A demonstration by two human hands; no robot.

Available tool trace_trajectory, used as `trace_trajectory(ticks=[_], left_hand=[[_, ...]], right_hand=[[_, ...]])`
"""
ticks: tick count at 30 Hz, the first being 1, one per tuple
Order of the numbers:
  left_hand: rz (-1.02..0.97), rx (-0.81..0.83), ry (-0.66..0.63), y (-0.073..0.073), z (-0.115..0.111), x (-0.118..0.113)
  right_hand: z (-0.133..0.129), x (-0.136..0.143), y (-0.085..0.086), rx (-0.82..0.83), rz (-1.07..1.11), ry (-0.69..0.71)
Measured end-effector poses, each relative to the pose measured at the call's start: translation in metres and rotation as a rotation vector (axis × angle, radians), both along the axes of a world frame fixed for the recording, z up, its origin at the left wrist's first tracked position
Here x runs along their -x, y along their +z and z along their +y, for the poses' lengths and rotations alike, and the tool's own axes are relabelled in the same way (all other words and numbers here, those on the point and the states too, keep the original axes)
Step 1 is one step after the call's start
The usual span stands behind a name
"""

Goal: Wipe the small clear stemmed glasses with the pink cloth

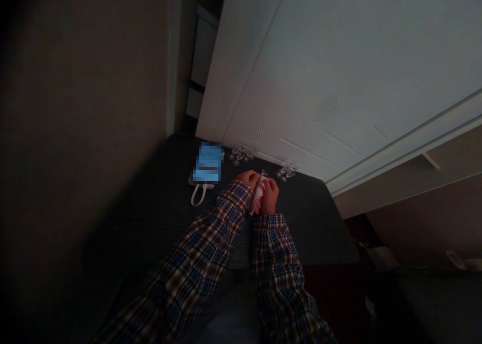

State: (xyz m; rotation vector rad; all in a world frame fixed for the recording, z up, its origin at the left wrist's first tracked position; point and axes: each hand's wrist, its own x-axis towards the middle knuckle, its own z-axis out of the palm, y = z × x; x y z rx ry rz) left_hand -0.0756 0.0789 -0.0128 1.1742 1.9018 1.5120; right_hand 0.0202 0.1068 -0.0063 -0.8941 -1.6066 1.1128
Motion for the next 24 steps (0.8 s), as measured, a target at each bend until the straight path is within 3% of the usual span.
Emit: trace_trajectory(ticks=[13, 24], left_hand=[[0.037, -0.033, 0.056, -0.0004, 0.0033, 0.0006], [0.052, -0.051, -0.044, 0.0037, -0.0015, -0.0003]], right_hand=[[-0.0023, 0.0012, -0.0027, 0.006, -0.034, 0.043], [-0.0022, -0.0006, 0.0005, -0.012, -0.02, -0.012]])
